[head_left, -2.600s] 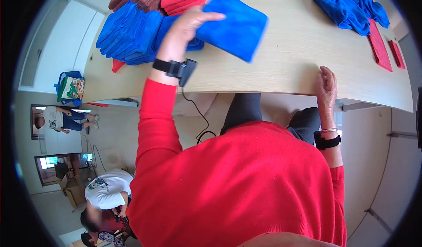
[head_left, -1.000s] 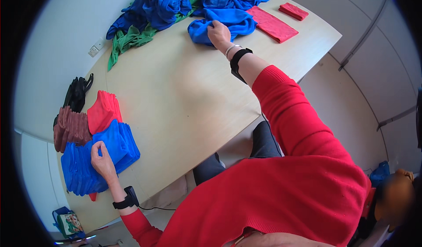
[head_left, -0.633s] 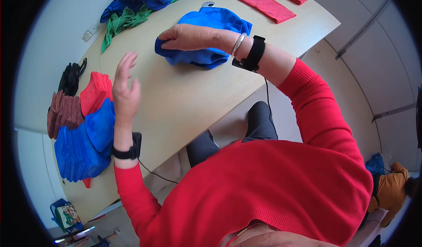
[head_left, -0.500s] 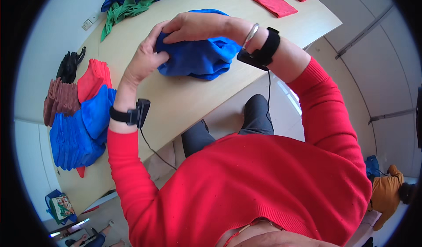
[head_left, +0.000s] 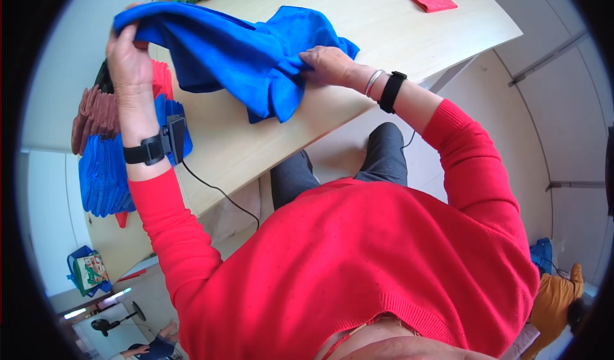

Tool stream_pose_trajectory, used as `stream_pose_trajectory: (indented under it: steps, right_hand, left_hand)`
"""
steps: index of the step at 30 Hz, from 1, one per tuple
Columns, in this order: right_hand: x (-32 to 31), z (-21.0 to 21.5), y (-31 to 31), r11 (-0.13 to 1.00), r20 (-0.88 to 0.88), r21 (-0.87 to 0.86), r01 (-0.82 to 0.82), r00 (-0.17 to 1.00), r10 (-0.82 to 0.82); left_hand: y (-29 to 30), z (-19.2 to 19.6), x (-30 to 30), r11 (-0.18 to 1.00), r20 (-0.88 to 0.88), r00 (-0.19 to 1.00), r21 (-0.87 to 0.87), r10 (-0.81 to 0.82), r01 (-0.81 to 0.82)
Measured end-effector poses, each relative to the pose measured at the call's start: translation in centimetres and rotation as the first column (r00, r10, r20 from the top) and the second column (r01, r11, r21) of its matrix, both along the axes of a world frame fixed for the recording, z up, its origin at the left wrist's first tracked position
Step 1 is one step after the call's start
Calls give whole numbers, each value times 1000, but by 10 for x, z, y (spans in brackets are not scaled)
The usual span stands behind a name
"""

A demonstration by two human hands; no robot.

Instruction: Folding pieces of blue fabric at a table and stacking them.

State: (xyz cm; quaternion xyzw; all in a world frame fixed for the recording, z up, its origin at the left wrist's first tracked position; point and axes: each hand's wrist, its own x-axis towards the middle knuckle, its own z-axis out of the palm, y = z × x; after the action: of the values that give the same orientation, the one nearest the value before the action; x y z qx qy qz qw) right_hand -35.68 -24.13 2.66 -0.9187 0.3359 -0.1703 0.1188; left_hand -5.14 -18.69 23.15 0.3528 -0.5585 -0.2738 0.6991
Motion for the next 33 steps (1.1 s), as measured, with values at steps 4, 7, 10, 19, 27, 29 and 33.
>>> stream_pose_trajectory:
  steps: [4, 7, 10, 19, 27, 29, 33]
  right_hand:
    - [-19, -16, -52, 997, 118, 41, 58, 991, -63]
    - [-91, 7, -146, 814, 224, 549, 187, 906, -359]
    - [-131, 60, -163, 598, 821, 504, -623, 130, -556]
    - [-160, 136, -199, 893, 573, 357, 275, 690, -442]
    - [20, 190, -1, 674, 699, 481, -560, 710, 91]
    - [41, 192, 8, 623, 752, 440, -646, 645, 137]
    - [45, 181, -2, 608, 726, 471, -640, 672, 145]
  left_hand:
    - [-4, 24, 23, 964, -170, 953, -42, 253, -263]
    - [-5, 30, 30, 932, -218, 913, -41, 344, -361]
    - [9, 18, 44, 901, -205, 882, -2, 424, -434]
    - [7, -28, 3, 912, 361, 841, -83, 404, -403]
    - [-33, -39, -42, 433, 33, 465, -307, -885, 847]
    - [-41, -34, -44, 420, 71, 458, -295, -886, 858]
    - [-11, -3, -61, 679, 139, 684, -88, -716, 729]
